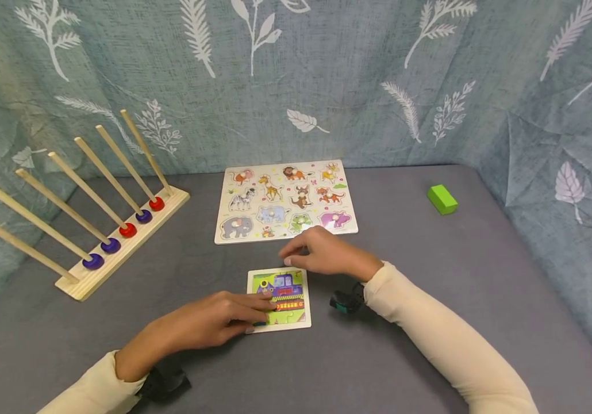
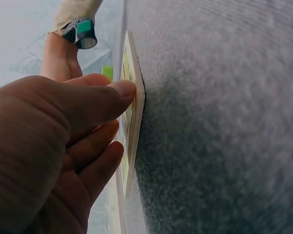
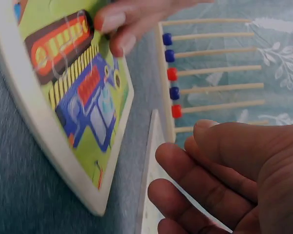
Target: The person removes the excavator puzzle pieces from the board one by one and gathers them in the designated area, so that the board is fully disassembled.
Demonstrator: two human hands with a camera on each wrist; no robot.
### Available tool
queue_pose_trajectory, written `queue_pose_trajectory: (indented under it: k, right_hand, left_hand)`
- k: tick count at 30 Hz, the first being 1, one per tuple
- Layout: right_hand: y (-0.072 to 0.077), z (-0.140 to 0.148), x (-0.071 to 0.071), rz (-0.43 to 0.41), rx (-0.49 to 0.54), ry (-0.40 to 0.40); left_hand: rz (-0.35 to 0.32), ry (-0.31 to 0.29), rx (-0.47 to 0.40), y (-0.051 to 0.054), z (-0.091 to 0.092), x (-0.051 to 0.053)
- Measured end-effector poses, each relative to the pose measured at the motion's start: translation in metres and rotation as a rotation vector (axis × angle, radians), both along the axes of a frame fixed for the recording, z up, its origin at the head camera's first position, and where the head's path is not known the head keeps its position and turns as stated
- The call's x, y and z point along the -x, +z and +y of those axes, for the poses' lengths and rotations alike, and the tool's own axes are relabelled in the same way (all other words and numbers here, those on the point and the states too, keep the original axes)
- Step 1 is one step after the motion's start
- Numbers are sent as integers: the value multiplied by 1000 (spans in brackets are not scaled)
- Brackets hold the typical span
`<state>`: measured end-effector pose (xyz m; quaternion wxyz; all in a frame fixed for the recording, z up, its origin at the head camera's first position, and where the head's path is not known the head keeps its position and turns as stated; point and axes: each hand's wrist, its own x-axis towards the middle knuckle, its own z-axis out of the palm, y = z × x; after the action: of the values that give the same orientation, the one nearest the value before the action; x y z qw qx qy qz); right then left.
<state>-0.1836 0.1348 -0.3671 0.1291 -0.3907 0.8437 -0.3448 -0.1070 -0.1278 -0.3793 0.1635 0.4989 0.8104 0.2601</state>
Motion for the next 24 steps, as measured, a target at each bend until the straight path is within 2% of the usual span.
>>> queue_pose_trajectory:
  k: [7, 9, 17, 24]
  right_hand:
    - [-4, -12, 0, -121, 39, 78]
    - [-6, -15, -1, -133, 43, 92]
    - [-15, -26, 0, -126, 31, 119]
    - [-16, -35, 2, -68, 11, 109]
  left_hand:
    - [-16, -5, -15, -4, -1, -1]
    - [-23, -12, -13, -5, -1, -1]
    - [-28, -10, -3, -6, -1, -2]
    - [-30, 16, -34, -10, -3, -5]
